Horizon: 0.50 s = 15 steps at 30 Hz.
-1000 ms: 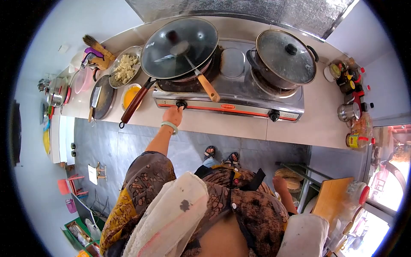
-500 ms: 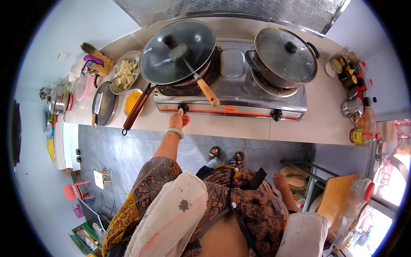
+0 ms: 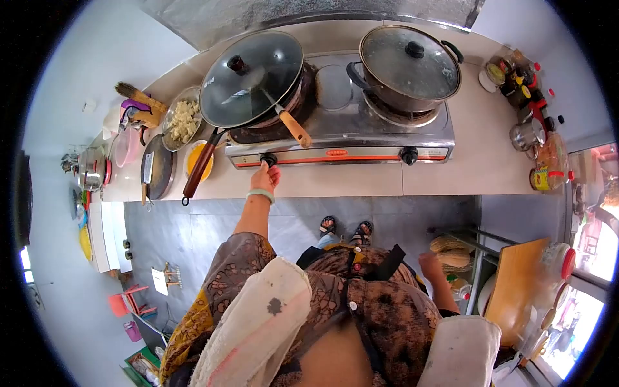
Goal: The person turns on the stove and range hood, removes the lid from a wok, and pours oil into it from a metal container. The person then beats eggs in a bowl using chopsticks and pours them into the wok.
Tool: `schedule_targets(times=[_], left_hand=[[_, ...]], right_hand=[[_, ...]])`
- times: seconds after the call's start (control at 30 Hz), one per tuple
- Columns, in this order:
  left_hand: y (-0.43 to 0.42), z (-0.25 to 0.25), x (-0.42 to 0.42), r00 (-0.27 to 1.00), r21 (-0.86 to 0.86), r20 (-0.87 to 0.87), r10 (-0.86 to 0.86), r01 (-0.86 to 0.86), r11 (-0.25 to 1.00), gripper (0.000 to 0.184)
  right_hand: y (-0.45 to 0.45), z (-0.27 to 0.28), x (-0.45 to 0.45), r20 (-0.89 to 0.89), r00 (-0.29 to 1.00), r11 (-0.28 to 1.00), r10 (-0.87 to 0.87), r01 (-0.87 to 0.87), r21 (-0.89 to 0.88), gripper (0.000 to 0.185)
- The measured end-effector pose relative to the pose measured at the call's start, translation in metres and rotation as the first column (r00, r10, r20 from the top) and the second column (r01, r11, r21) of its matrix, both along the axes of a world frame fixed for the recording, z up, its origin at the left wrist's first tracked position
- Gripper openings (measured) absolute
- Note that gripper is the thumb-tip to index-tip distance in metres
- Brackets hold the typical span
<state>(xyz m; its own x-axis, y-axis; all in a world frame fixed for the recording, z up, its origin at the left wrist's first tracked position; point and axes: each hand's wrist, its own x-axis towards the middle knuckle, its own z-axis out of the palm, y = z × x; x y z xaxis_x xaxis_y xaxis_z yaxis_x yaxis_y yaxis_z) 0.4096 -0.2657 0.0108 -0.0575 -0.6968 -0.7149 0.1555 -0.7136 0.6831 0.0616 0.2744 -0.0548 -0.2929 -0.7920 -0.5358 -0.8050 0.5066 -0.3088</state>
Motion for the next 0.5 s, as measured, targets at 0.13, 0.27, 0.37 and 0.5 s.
schedule_targets(times=[0.13, 0.27, 0.37, 0.5], left_hand=[[0.000, -0.007, 0.003, 1.000, -0.017, 0.003, -0.027, 0.027, 0.999, 0.038], [0.003, -0.003, 0.000, 0.999, -0.051, 0.038, -0.029, 0.031, 0.998, 0.039], [0.006, 0.002, -0.003, 0.997, -0.054, 0.081, -0.001, 0.005, 0.999, 0.040], [0.005, -0.007, -0.003, 0.994, -0.081, 0.109, 0.003, 0.006, 0.997, 0.041]], right_hand=[[0.006, 0.001, 0.003, 0.061, 0.989, 0.975, -0.132, 0.119, 0.185, 0.022], [0.012, 0.001, 0.011, 0.052, 0.968, 0.961, -0.243, 0.234, 0.145, 0.021], [0.020, -0.006, 0.014, 0.086, 0.957, 0.959, -0.277, 0.269, 0.089, 0.019], [-0.009, 0.010, 0.009, -0.074, 0.974, 0.947, 0.216, -0.190, 0.259, 0.023]])
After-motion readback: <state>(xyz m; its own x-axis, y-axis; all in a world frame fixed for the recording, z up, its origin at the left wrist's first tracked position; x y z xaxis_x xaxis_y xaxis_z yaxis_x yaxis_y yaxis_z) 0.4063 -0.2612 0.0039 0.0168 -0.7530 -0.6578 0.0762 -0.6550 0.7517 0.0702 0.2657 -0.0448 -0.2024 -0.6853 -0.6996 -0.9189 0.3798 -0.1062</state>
